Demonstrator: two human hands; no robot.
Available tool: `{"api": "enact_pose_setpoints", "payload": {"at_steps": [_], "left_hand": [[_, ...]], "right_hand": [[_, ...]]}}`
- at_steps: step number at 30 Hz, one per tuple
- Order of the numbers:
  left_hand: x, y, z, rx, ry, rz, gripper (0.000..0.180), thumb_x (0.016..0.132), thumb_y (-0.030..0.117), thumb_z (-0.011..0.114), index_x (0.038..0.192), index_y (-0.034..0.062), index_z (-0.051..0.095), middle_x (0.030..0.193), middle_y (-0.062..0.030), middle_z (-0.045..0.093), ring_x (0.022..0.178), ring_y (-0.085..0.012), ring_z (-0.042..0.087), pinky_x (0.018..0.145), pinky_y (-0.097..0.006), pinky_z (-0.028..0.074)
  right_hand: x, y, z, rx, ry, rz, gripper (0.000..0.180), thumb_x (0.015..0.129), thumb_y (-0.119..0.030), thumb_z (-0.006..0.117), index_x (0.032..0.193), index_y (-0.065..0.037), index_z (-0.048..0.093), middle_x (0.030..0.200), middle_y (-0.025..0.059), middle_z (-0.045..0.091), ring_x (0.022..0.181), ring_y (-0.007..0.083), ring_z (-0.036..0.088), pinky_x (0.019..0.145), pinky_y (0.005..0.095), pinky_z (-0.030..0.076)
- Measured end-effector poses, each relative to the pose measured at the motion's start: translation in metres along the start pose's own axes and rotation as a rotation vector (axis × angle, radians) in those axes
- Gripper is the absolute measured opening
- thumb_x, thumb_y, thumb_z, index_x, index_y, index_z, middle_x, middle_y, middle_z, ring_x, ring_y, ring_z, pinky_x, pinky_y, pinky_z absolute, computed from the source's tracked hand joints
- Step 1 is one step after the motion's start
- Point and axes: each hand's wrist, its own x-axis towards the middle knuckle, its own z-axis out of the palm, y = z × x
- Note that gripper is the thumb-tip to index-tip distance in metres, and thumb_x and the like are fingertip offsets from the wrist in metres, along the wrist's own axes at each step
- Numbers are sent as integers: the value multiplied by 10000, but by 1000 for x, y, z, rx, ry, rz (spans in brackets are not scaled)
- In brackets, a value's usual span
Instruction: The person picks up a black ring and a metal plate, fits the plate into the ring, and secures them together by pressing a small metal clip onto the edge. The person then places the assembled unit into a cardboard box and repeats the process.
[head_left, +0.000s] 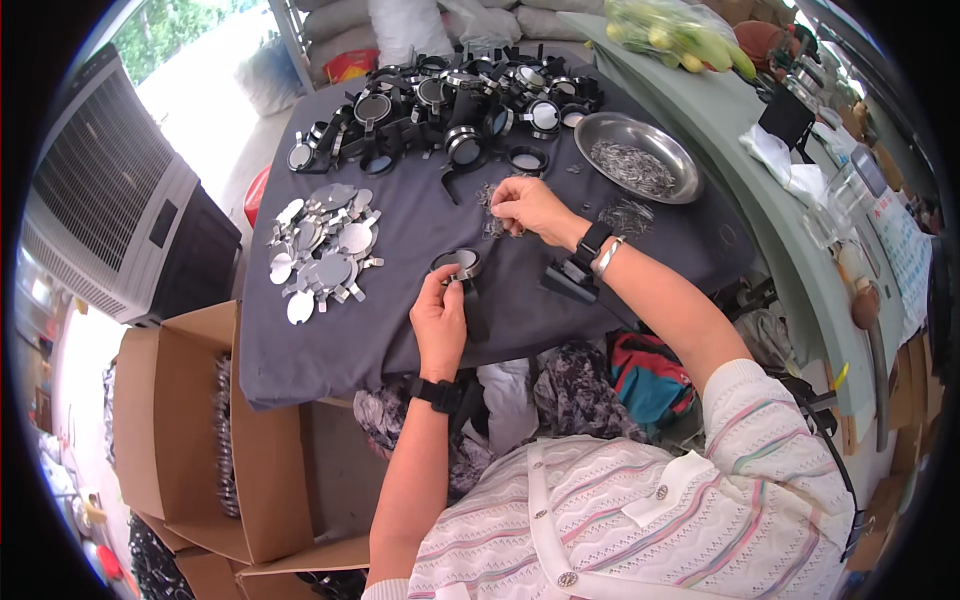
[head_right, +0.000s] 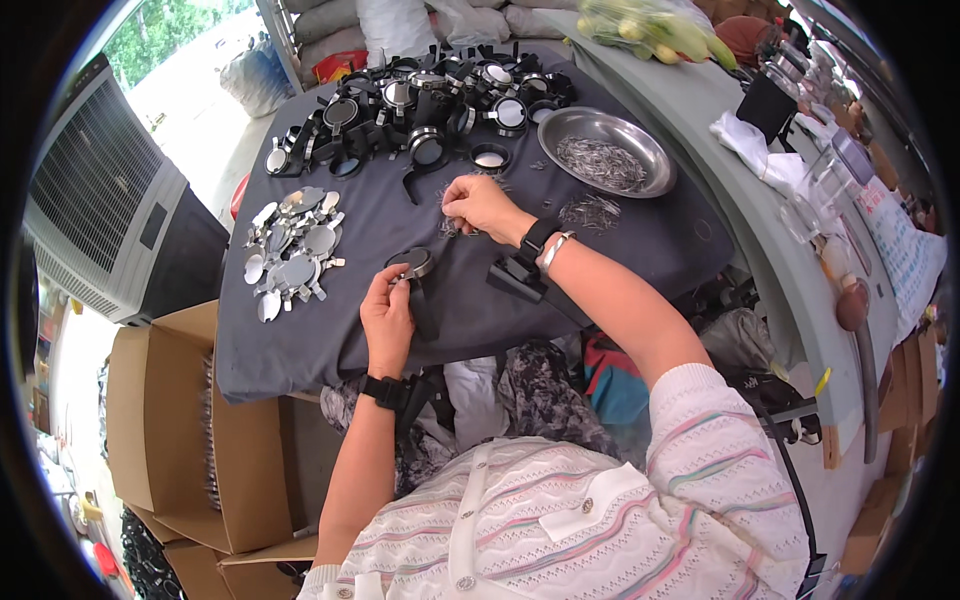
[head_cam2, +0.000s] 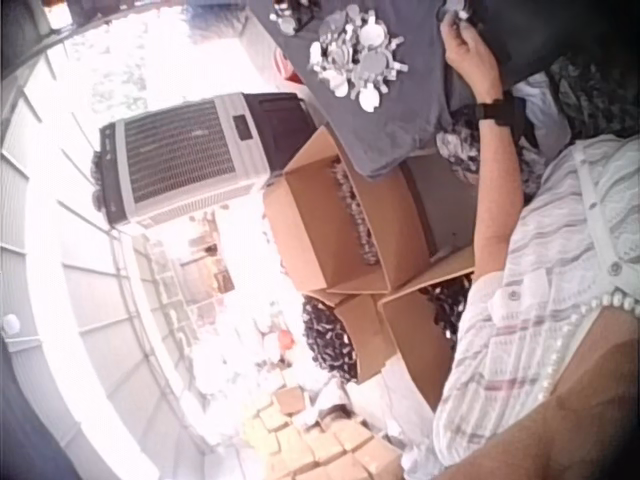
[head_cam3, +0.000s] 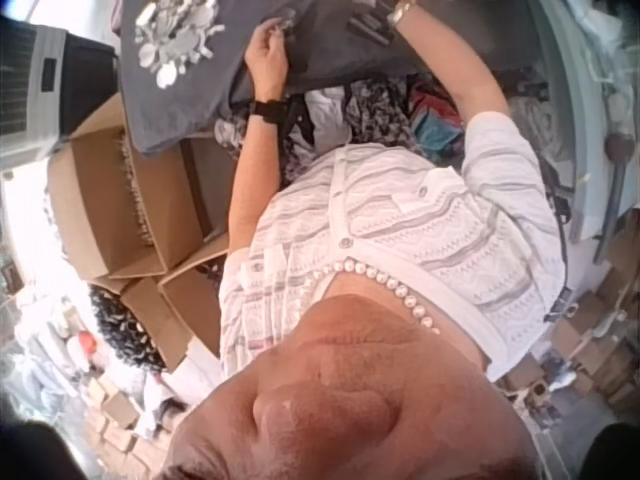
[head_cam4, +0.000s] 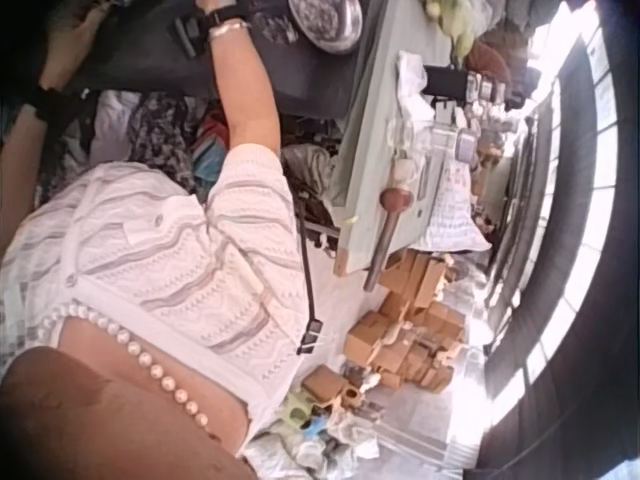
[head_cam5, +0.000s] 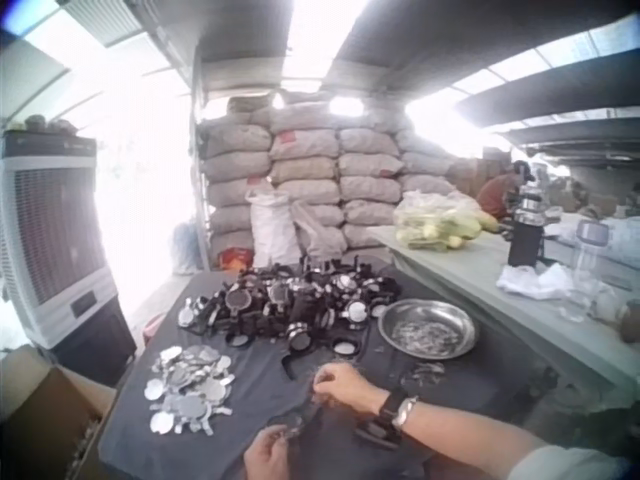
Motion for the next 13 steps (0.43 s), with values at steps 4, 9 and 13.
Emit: {"api": "enact_pose_setpoints", "payload": {"at_steps": [4,9,13], "left_hand": [[1,-3,0,-12,-3,32,168,916,46,505,1047,33,608,668,76,467,537,-1,354,469,-185,297],[3,-8,0,8,-5,82,169,933,74,495,1053,55,613,613,88,432,466,11,329,400,-183,266],[4,-8,0,23,2,96,168,932,77,502,1055,64,615,612,85,443,459,6,336,399,-186,280]], "right_hand": [[-10,-2,3,153,-6,-6,51,824,-11,589,857,23,569,759,78,603,638,159,634,527,260,535],[-18,0,4,302,98,-16,55,843,-26,602,871,4,565,748,64,596,664,162,641,584,276,555],[-17,13,-1,532,133,68,87,857,-63,621,913,-30,562,796,55,603,708,166,639,648,284,551]]}}
